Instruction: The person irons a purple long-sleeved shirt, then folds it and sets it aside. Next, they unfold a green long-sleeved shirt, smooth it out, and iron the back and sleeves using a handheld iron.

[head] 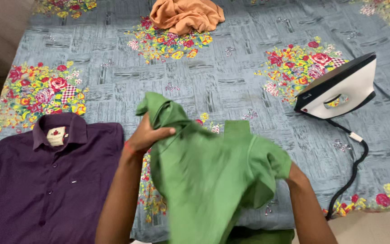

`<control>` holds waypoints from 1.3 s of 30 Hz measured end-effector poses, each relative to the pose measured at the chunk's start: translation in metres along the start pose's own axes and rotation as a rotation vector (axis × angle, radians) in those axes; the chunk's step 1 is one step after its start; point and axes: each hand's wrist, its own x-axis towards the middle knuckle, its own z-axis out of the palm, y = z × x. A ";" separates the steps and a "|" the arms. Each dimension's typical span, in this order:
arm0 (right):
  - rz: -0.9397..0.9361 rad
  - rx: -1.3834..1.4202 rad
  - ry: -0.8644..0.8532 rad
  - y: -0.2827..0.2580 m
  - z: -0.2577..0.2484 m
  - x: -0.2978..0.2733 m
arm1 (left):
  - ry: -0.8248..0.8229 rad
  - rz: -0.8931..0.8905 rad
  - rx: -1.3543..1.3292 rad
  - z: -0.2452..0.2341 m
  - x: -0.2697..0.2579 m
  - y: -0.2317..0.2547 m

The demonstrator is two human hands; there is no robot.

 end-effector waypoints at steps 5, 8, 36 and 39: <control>-0.077 0.017 0.298 -0.031 -0.058 0.009 | 0.000 0.030 -0.084 -0.004 0.027 -0.006; -0.109 0.036 0.365 -0.046 -0.063 0.014 | 0.046 0.007 -0.241 -0.012 0.034 -0.013; -0.649 -0.231 0.231 -0.176 -0.019 0.121 | -0.159 0.453 0.730 0.113 -0.060 -0.094; -0.370 -0.243 0.346 -0.102 -0.046 0.135 | -0.140 0.487 0.714 0.084 -0.104 -0.081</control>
